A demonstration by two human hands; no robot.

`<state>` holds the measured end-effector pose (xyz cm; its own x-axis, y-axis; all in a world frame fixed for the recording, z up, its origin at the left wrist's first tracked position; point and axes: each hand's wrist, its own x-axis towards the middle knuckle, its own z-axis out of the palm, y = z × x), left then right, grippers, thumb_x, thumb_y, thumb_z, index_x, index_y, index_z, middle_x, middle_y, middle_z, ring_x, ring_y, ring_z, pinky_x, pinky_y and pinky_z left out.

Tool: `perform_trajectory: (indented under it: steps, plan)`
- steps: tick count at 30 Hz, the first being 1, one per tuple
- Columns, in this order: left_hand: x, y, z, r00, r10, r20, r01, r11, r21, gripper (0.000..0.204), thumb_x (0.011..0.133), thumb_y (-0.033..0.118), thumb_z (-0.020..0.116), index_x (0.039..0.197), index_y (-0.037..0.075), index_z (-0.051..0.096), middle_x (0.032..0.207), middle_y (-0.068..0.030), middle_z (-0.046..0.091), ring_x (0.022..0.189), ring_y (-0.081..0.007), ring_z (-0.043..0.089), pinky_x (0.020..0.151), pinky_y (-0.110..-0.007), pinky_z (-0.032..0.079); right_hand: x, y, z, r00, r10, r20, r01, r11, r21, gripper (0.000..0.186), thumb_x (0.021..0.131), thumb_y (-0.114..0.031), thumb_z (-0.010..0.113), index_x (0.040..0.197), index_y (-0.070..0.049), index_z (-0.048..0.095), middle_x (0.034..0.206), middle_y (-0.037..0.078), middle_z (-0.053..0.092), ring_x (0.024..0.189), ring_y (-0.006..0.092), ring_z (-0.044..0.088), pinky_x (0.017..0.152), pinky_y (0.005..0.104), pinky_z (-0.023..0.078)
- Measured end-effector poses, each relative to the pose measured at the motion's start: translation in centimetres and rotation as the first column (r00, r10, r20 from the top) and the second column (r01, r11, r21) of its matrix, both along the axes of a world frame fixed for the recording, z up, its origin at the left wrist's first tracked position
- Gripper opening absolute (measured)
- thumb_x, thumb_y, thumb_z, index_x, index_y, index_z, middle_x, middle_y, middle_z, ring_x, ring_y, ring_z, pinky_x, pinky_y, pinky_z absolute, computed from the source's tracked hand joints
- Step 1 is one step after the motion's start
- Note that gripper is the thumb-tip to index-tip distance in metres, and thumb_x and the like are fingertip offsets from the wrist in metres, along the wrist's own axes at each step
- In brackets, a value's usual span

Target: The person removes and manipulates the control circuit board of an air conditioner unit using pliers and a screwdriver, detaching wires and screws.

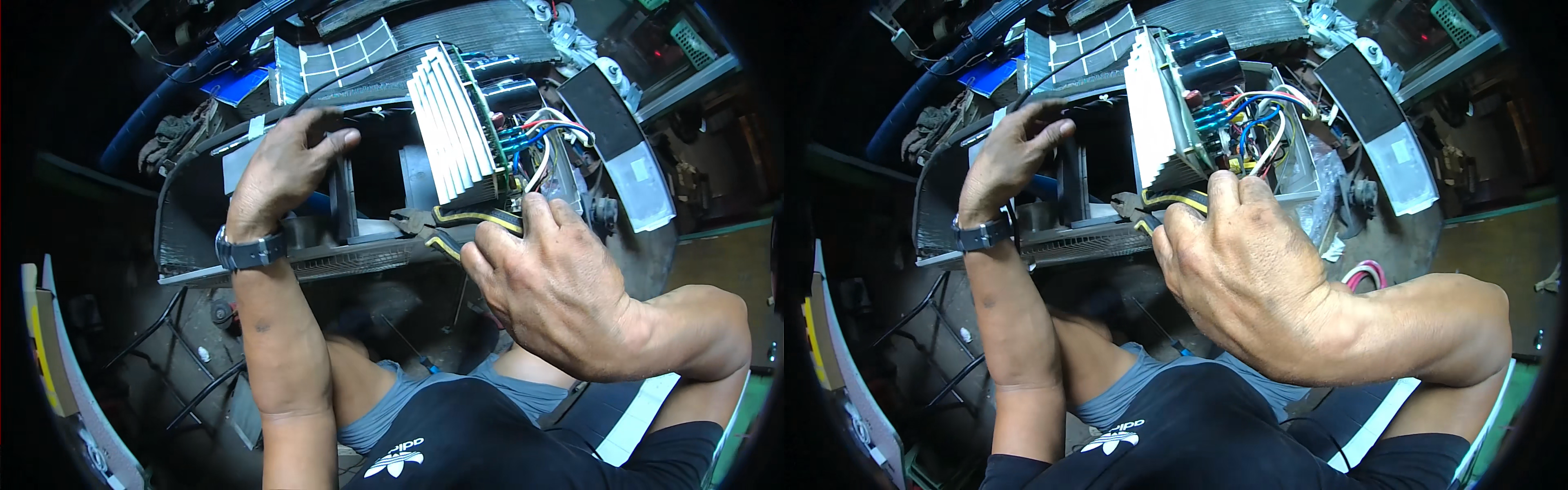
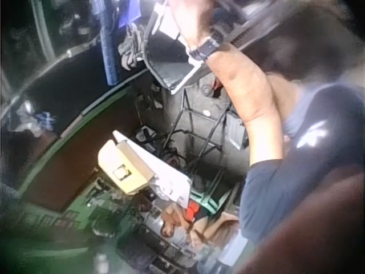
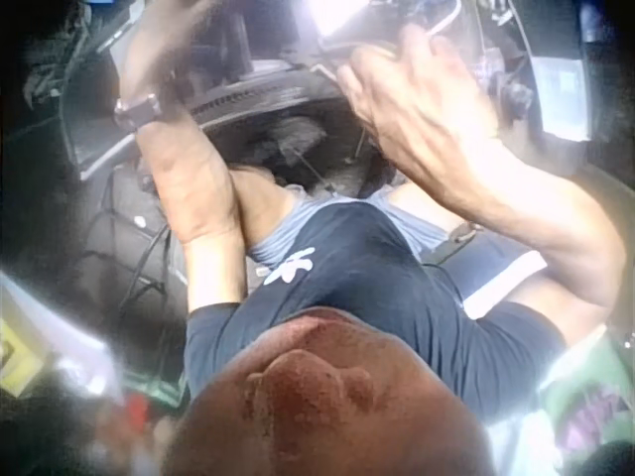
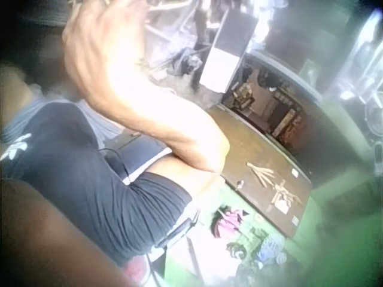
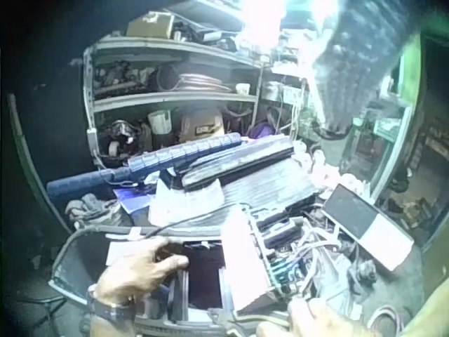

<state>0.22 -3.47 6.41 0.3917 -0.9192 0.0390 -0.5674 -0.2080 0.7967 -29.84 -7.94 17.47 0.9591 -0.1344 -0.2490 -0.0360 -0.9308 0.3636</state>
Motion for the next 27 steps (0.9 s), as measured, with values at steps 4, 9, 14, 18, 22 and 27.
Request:
perform_trajectory:
  steps: [4,9,14,18,22,27]
  plan:
    - [-3.2,0.0,-1.2,0.885,0.02,0.466,-0.184,0.933,0.31,0.073,0.094,0.054,0.08,0.122,-0.012,0.062,0.101,-0.0329,0.075,0.107,-0.0452,0.075,0.093,-0.05,0.061,-1.1,-1.0,-0.6,0.999,0.001,0.05,-0.003,1.0,0.028,0.019,0.093,-0.023,0.066,0.102,-0.007,0.067,0.093,0.008,0.058,0.089,0.0251,0.059,0.077,0.0398,0.049]
    - [-3.9,0.5,-4.4,0.896,0.09,0.435,-0.221,0.939,0.263,0.044,0.098,0.027,0.071,0.119,-0.011,0.063,0.106,-0.0355,0.074,0.107,-0.0511,0.073,0.096,-0.056,0.058,-1.8,-1.9,-1.4,0.991,0.049,0.122,-0.06,0.994,0.086,0.018,0.093,-0.023,0.066,0.102,-0.007,0.067,0.093,0.008,0.058,0.09,0.0257,0.06,0.079,0.0404,0.049]
    - [-4.6,0.7,-5.4,0.91,0.296,0.29,-0.301,0.953,-0.03,0.028,0.094,0.017,0.065,0.107,-0.008,0.067,0.097,-0.0343,0.073,0.096,-0.0529,0.072,0.087,-0.058,0.056,-2.6,-2.3,-1.8,0.99,0.047,0.135,-0.06,0.994,0.092,0.02,0.091,-0.023,0.067,0.105,-0.008,0.067,0.096,0.009,0.059,0.094,0.0289,0.062,0.08,0.0411,0.05]
    - [-4.3,0.8,-4.9,0.938,0.286,0.195,-0.285,0.958,-0.033,0.025,0.094,0.017,0.065,0.1,-0.007,0.065,0.091,-0.0349,0.07,0.092,-0.0543,0.07,0.083,-0.059,0.055,-2.4,-2.1,-2.0,0.993,0.015,0.121,-0.031,0.991,0.132,0.021,0.09,-0.018,0.067,0.109,-0.009,0.066,0.101,0.009,0.059,0.097,0.0316,0.063,0.086,0.0448,0.053]
    - [-3.8,1.1,-5.6,0.947,0.24,0.214,-0.245,0.969,-0.002,0.033,0.096,0.019,0.066,0.109,-0.011,0.065,0.097,-0.0339,0.072,0.095,-0.0497,0.073,0.086,-0.054,0.057,-2.3,-1.7,-2.4,0.993,-0.029,0.116,0.011,0.988,0.155,0.022,0.089,-0.015,0.067,0.111,-0.009,0.064,0.103,0.009,0.058,0.1,0.0323,0.062,0.088,0.0424,0.054]
    - [-3.5,0.8,-5.4,0.964,0.141,0.228,-0.199,0.945,0.26,0.045,0.103,0.024,0.059,0.13,-0.012,0.055,0.105,-0.0379,0.072,0.104,-0.0518,0.072,0.094,-0.057,0.056,-1.3,-2.2,-1.7,0.991,-0.068,0.115,0.034,0.961,0.273,0.016,0.092,-0.017,0.067,0.104,-0.006,0.066,0.1,0.01,0.064,0.09,0.0313,0.068,0.075,0.0446,0.057]
